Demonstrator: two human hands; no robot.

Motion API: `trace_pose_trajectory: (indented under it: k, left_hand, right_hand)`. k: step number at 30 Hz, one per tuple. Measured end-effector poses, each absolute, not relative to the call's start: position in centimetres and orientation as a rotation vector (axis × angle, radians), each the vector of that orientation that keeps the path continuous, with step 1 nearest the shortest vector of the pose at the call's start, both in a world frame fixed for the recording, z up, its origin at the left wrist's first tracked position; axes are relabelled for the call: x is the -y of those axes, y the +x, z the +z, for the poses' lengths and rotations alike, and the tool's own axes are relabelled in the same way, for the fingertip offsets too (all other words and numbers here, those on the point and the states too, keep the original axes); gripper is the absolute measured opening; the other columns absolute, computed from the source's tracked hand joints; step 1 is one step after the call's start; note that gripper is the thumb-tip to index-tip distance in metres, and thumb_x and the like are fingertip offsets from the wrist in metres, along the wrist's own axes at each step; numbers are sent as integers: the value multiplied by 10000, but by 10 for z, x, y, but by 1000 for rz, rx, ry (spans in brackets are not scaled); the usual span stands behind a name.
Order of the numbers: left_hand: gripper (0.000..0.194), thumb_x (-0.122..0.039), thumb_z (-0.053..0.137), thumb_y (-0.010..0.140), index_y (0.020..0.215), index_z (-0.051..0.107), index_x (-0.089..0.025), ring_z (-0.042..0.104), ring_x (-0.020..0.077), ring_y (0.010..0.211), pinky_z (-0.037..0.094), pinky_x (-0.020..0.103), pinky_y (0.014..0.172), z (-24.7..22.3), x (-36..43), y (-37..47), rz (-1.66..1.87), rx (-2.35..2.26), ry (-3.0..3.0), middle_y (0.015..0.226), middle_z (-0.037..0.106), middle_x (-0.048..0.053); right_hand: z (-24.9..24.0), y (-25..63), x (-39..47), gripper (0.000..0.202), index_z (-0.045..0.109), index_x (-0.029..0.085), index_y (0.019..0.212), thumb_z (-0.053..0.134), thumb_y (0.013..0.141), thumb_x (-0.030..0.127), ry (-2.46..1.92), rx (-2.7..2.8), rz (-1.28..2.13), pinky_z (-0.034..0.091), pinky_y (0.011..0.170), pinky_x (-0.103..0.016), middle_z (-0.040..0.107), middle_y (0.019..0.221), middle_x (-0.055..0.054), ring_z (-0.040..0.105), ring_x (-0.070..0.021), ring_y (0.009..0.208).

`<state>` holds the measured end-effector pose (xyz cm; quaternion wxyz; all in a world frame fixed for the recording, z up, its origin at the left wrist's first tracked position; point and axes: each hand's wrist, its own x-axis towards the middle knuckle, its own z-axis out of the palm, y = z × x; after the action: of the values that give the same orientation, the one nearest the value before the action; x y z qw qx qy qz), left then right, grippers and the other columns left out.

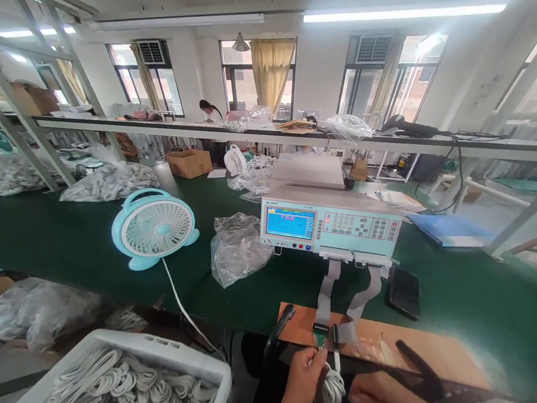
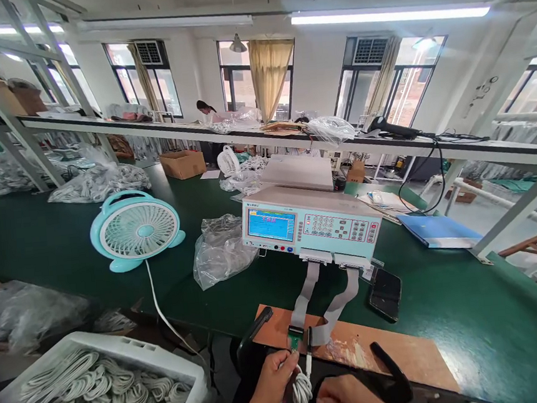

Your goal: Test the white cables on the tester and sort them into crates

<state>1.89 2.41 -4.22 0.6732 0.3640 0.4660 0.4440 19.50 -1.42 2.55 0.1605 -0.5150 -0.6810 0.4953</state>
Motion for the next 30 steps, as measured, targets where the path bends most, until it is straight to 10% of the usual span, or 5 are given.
trace_pose_trajectory:
  k: [12, 19, 30]
  left_hand:
    - [523, -613, 492, 717, 540, 524, -122, 367, 100, 502, 283, 230, 517, -44, -23, 19, 1063, -1140, 1106, 500, 423, -12]
    - [498, -598, 561, 668, 522, 508, -125, 335, 93, 490, 254, 225, 497, -45, -22, 24, 1099, -1152, 1015, 487, 391, -22]
    - [449, -528, 553, 701, 482, 534, -137, 453, 143, 622, 352, 240, 608, -26, 6, 13, 1113, -1114, 1109, 642, 523, 44]
  right_hand:
    - [-43, 143, -2, 416, 573, 154, 623, 710, 554, 541, -1291, 693, 1531, 320, 422, -196, 469, 450, 50, 412, -83, 417]
    - [-37, 131, 0, 400, 623, 142, 685, 693, 593, 525, -1246, 692, 1465, 429, 536, -250, 620, 592, -15, 576, -175, 597]
    - [-24, 128, 30, 461, 515, 204, 511, 615, 581, 648, -1348, 951, 1295, 417, 484, -262, 478, 472, 24, 475, -140, 469]
